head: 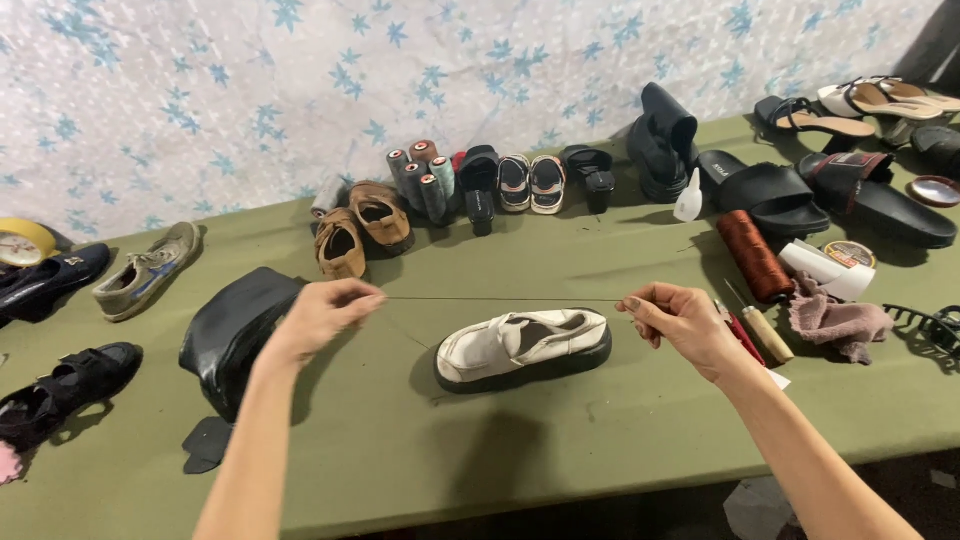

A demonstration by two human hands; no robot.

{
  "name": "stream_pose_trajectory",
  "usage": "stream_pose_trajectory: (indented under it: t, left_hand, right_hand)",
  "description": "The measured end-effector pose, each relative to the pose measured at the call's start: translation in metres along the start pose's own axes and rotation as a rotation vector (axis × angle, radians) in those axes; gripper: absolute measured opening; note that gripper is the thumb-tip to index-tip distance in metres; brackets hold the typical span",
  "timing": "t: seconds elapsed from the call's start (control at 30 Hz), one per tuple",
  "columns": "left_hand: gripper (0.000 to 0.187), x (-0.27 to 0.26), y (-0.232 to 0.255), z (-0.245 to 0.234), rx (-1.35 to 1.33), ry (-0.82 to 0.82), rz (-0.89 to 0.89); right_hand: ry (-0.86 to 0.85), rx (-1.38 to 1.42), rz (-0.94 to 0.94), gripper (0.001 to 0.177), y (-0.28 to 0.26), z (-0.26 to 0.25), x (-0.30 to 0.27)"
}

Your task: The person picks up a white slip-on shoe and a spool of brown thread, then cuts a length of thread using pliers. They thread a needle and begin sewing the shoe's sole to the upper part of the shoe using a stitching awl to guide the needle through the material.

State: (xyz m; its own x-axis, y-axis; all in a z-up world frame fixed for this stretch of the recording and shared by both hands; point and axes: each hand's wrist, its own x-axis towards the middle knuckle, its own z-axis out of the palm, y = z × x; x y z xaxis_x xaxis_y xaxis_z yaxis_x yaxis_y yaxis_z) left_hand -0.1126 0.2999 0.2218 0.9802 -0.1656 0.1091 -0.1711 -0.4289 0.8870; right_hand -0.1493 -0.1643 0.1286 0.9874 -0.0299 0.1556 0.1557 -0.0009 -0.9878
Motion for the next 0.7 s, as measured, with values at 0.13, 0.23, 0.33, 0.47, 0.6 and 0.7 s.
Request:
stream_pose_trajectory:
  t: [0.13, 0.23, 0.33, 0.47, 0.6, 0.7]
  left_hand:
    - [0.024, -0.013, -0.061, -0.055, -0.001, 0.141, -0.071]
    - [0.026, -0.032, -0.083, -0.082, -0.027, 0.221, -0.171]
    - [0.027, -0.048, -0.102, -0.099, -0.038, 0.268, -0.235]
    - [0.025, -0.043, -0.174, -0.121, 0.022, 0.276, -0.311]
    - [0.044, -0.027, -0.153, -0.076, 0.777, 0.219, -0.265]
    - [0.054, -0.042, -0.038, 0.015, 0.356, 0.057, -0.128]
  right_hand:
    - [-0.007, -0.026, -0.003, 0.018, -0.006, 0.011, 0.001]
    - [0.01, -0.017, 0.02, 0.018, -0.008, 0.016, 0.005]
    - [0.031, -0.035, 0.034, 0.02, -0.005, 0.017, 0.008]
    - [0.049, -0.087, 0.058, 0.02, -0.012, 0.022, 0.005]
    - [0.016, -0.359, 0.093, 0.019, -0.024, 0.042, 0.007]
    - [-0.085, -0.572, 0.09, 0.02, -0.036, 0.076, 0.007]
